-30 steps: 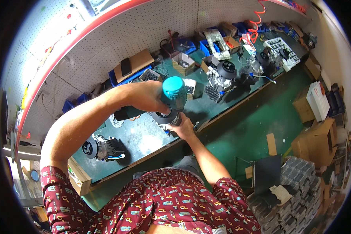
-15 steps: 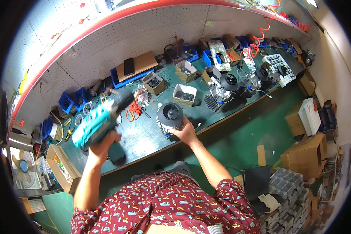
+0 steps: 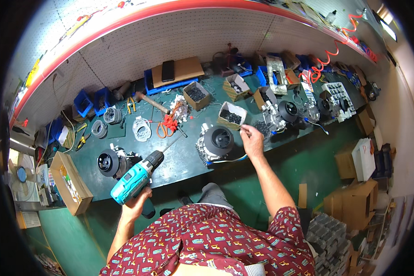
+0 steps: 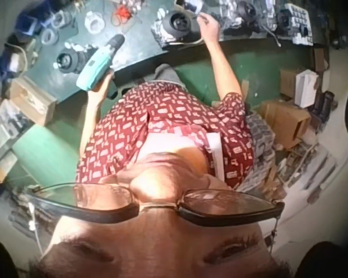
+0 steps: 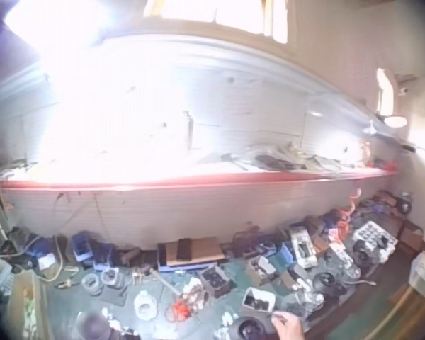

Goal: The person uses a cordless drill to fasten screws into several small electric motors on a workbench. They repeatedly pick up motors, align them, and drive screws into the housing, then place the assembled units aside.

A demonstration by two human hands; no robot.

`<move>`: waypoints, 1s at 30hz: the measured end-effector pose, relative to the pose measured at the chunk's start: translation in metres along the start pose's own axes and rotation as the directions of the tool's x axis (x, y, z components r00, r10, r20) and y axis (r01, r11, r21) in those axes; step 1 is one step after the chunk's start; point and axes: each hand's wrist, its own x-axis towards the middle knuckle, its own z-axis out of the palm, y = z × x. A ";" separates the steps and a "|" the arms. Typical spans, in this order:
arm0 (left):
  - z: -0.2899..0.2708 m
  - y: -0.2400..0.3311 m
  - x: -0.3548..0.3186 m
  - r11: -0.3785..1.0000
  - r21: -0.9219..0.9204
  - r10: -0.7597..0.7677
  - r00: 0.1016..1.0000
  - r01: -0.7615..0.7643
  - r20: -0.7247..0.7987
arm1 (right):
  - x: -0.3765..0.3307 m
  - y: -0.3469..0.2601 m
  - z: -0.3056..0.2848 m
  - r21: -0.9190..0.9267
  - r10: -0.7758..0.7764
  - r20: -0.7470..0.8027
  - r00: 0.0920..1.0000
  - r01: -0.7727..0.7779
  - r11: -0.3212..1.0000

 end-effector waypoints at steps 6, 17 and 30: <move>0.013 0.005 0.005 0.988 0.151 -0.004 0.996 0.017 -0.084 | 0.139 -0.001 0.073 0.026 -0.211 0.285 0.935 0.212 0.977; 0.059 0.032 -0.006 0.925 0.173 -0.256 0.890 0.339 -0.378 | 0.250 0.016 0.265 -0.574 0.041 0.760 0.648 0.641 0.510; 0.068 0.030 0.007 0.970 0.075 -0.192 0.921 0.230 -0.338 | 0.250 0.014 0.233 0.053 0.034 0.470 0.882 -0.066 0.996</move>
